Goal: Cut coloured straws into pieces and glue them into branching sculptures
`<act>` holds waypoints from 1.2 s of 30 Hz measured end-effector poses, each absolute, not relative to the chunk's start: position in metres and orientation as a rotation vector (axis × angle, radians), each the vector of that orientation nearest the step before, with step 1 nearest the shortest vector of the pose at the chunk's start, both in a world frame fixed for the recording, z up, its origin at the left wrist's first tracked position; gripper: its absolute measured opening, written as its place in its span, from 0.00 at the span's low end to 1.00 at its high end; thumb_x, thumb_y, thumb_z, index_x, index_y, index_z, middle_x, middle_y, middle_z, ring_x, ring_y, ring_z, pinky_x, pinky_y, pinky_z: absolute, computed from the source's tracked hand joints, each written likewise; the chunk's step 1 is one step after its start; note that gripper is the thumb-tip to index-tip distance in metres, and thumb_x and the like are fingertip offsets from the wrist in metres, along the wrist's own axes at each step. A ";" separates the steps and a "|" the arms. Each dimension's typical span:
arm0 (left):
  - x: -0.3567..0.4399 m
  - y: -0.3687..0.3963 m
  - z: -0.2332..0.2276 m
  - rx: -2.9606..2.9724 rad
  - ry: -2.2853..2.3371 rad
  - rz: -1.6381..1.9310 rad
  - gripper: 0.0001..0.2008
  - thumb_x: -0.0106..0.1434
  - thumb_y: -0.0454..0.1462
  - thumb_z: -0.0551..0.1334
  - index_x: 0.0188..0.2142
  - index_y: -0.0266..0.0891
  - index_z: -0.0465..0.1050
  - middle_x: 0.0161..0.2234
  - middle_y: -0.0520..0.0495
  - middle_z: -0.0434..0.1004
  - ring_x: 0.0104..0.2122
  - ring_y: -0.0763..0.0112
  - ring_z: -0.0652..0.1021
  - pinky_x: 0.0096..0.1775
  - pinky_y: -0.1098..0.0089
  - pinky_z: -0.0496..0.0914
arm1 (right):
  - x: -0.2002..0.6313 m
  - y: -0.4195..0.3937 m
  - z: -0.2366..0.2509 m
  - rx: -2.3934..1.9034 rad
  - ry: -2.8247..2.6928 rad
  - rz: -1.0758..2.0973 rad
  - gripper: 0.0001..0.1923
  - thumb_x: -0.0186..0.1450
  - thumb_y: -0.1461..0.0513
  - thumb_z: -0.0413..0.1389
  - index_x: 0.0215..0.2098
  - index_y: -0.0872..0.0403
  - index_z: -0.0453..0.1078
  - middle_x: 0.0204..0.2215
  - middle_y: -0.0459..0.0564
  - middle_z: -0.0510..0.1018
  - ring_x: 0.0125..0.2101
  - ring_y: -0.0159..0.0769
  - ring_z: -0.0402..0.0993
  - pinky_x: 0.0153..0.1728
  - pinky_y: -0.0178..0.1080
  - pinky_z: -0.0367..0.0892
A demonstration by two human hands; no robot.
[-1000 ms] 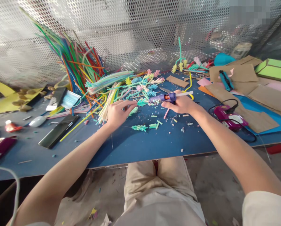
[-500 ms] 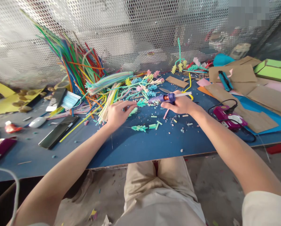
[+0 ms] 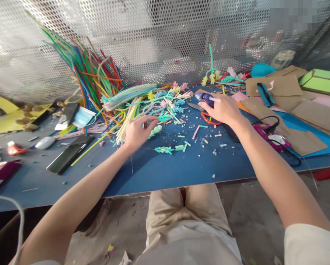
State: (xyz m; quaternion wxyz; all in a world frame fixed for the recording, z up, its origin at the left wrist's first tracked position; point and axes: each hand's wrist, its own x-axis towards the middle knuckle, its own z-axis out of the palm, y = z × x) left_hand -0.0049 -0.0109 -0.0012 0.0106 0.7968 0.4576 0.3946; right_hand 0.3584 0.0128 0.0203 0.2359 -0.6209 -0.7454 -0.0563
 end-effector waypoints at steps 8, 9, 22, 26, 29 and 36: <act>-0.002 -0.014 -0.001 2.504 1.444 1.213 0.12 0.73 0.46 0.63 0.44 0.48 0.85 0.29 0.52 0.82 0.28 0.72 0.77 0.36 0.70 0.69 | 0.393 0.028 0.002 -1.929 -2.181 -0.190 0.30 0.69 0.48 0.55 0.60 0.60 0.69 0.61 0.71 0.68 0.64 0.68 0.62 0.60 0.65 0.60; -0.002 -0.014 -0.001 2.504 1.446 1.215 0.12 0.73 0.46 0.63 0.43 0.48 0.85 0.29 0.52 0.82 0.28 0.72 0.77 0.36 0.70 0.69 | 0.391 0.028 0.006 -1.832 -2.226 -0.186 0.27 0.69 0.47 0.55 0.57 0.57 0.72 0.59 0.68 0.70 0.63 0.65 0.64 0.61 0.63 0.60; -0.002 -0.013 -0.005 2.550 1.384 1.249 0.12 0.73 0.47 0.64 0.44 0.47 0.85 0.29 0.51 0.81 0.27 0.73 0.75 0.35 0.71 0.68 | 0.362 0.016 0.016 -1.408 -2.458 0.419 0.12 0.71 0.51 0.55 0.38 0.49 0.73 0.37 0.50 0.82 0.32 0.41 0.77 0.36 0.42 0.67; 0.000 -0.015 -0.006 2.577 1.352 1.243 0.11 0.73 0.46 0.64 0.44 0.48 0.85 0.28 0.52 0.80 0.27 0.73 0.75 0.34 0.71 0.67 | 0.346 0.002 0.029 -1.185 -2.219 0.233 0.09 0.73 0.54 0.54 0.44 0.48 0.73 0.36 0.50 0.82 0.33 0.42 0.79 0.39 0.46 0.72; 0.002 -0.016 -0.006 2.596 1.323 1.221 0.11 0.74 0.46 0.63 0.45 0.48 0.85 0.28 0.52 0.81 0.28 0.73 0.75 0.34 0.71 0.67 | 0.330 -0.007 0.027 -0.964 -2.134 0.141 0.08 0.73 0.54 0.57 0.44 0.46 0.76 0.39 0.49 0.84 0.35 0.41 0.80 0.41 0.47 0.76; 0.003 -0.016 -0.009 2.604 1.316 1.191 0.11 0.74 0.46 0.63 0.46 0.48 0.85 0.31 0.51 0.83 0.29 0.72 0.76 0.36 0.70 0.69 | 0.297 -0.019 0.015 -0.769 -2.097 0.048 0.05 0.71 0.57 0.62 0.39 0.47 0.80 0.36 0.47 0.85 0.35 0.38 0.81 0.39 0.43 0.76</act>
